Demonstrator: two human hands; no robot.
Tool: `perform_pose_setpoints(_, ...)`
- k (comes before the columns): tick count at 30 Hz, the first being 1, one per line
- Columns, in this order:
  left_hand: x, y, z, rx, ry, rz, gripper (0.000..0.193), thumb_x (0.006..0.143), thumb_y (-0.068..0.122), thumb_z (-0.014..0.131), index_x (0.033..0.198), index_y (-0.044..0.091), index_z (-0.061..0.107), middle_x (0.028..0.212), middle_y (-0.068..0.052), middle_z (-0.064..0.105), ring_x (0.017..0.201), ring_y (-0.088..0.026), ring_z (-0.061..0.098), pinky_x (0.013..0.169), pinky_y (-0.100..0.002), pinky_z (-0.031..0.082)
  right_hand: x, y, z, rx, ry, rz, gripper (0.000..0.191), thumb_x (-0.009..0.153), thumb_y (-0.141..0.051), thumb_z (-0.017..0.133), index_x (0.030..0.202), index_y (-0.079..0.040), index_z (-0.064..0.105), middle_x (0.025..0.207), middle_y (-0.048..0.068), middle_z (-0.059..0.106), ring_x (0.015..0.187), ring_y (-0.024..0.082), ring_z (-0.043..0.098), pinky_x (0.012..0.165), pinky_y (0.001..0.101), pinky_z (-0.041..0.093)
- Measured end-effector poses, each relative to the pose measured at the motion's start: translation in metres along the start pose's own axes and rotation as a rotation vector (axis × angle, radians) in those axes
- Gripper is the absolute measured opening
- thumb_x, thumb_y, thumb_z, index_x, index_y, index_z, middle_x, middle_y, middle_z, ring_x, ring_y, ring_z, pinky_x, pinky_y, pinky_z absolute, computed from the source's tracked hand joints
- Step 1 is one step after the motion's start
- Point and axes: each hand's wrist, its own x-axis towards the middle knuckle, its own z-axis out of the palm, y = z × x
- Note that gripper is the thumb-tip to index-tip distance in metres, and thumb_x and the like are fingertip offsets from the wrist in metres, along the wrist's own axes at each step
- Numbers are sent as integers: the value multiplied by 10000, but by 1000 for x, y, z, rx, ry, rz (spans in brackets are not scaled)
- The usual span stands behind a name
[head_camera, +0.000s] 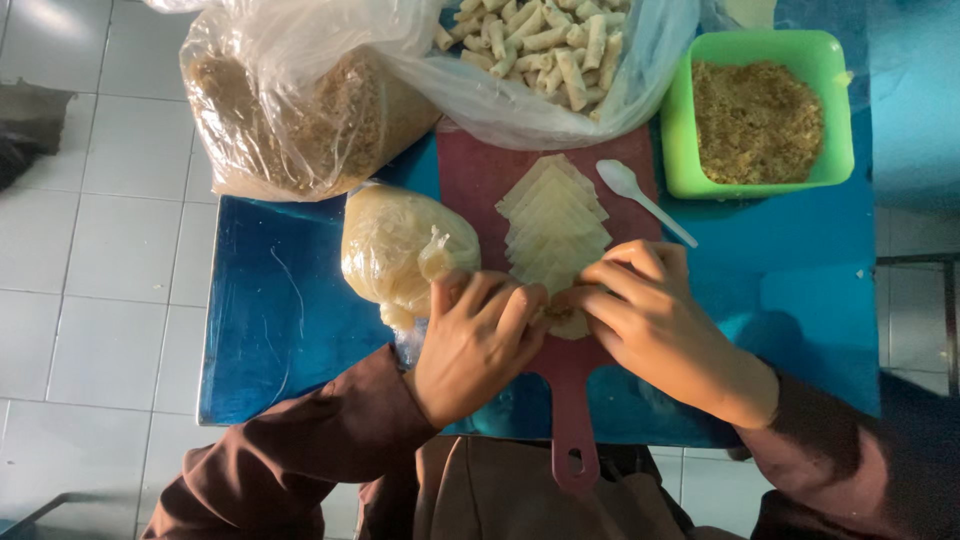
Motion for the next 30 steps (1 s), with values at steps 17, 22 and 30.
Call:
perform_pose_setpoints(17, 9, 0, 2, -139, 22, 80, 209, 965, 149, 754, 1075, 78, 592, 942, -14, 649, 857, -189, 669, 832, -349, 476, -5, -9, -16, -188, -141, 199, 171, 763, -237, 795, 830, -119, 690, 832, -13, 600, 907, 238, 538, 767, 433, 383)
perform_pose_setpoints(22, 9, 0, 1, -164, 18, 99, 186, 945, 113, 735, 1085, 72, 618, 912, -26, 650, 847, -205, 669, 838, -349, 499, -5, -10, -13, -156, -139, 222, 180, 762, -219, 795, 835, -112, 670, 838, 0, 581, 903, 243, 533, 762, 424, 384)
perform_pose_setpoints(30, 9, -5, 1, -127, -29, 159, 202, 897, 108, 698, 1087, 75, 638, 1023, -34, 679, 940, -208, 679, 874, -356, 545, -2, -10, -13, -140, -112, 238, 224, 747, -234, 800, 828, -98, 643, 849, 10, 582, 919, 254, 532, 770, 429, 378)
